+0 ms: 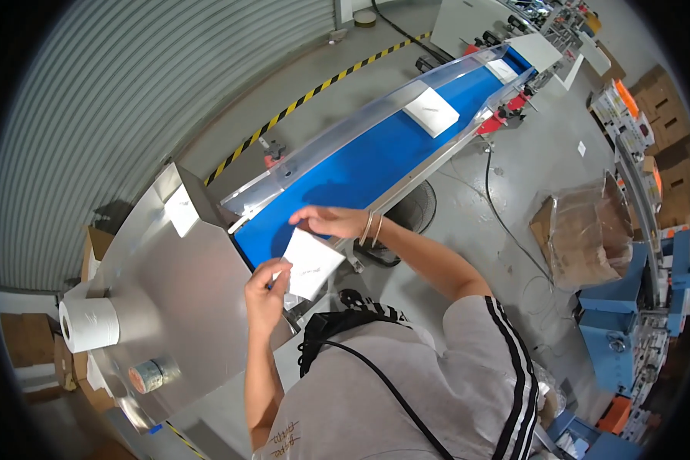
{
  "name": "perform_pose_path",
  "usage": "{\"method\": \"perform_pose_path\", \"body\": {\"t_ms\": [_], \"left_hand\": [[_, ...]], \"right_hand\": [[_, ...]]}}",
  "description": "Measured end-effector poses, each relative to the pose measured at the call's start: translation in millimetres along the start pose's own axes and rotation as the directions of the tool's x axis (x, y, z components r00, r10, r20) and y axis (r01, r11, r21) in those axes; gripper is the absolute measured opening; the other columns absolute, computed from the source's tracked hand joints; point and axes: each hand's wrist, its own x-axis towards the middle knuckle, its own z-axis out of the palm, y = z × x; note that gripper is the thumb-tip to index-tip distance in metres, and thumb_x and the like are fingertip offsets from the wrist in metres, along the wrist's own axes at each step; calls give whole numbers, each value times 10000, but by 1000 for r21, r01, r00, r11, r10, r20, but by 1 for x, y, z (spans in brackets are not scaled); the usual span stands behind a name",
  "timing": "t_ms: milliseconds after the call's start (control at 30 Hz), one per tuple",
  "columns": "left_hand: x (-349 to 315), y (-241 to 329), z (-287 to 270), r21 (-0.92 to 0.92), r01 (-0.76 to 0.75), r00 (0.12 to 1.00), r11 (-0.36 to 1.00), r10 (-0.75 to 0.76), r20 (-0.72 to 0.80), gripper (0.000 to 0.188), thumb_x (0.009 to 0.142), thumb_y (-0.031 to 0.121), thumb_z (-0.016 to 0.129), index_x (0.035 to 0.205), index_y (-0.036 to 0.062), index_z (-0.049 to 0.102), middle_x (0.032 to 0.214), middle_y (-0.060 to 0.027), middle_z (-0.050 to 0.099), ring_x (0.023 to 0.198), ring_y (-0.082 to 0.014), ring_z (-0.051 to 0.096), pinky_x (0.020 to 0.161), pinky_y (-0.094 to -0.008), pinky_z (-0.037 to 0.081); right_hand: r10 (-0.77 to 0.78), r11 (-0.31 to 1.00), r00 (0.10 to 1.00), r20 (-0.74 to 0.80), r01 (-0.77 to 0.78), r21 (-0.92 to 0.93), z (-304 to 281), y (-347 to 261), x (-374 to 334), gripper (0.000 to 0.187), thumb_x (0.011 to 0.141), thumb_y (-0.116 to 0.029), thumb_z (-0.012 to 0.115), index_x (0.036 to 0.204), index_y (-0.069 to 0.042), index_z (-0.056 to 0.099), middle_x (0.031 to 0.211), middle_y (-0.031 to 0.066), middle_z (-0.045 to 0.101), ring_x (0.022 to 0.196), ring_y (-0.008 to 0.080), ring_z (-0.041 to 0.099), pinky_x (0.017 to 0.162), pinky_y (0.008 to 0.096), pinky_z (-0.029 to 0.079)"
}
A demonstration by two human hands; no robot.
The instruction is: Packing stacks of paper products from a production line onto a conveyor belt.
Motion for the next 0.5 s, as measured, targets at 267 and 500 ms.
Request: {"method": "perform_pose_path", "body": {"t_ms": [267,500], "left_hand": [[44,-18,34,-261,118,993,958,-120,8,339,841,-17,653,1172,47,617,1111,-47,631,916,-126,581,769,-246,490],[19,-53,30,-100,143,988,985,-136,74,358,826,40,689,1177,56,618,1128,-72,618,962,-145,588,776,-273,517]], "right_hand": [[347,934,905,-245,-356,5,-52,-1,-18,305,882,-283,661,1056,-34,634,867,17,654,788,92,588,704,270,480],[-90,372,580,-810,-734,-568,-177,14,-49,554,839,-409,672,1237,-45,547,1146,175,621,955,309,619,834,369,500]]}}
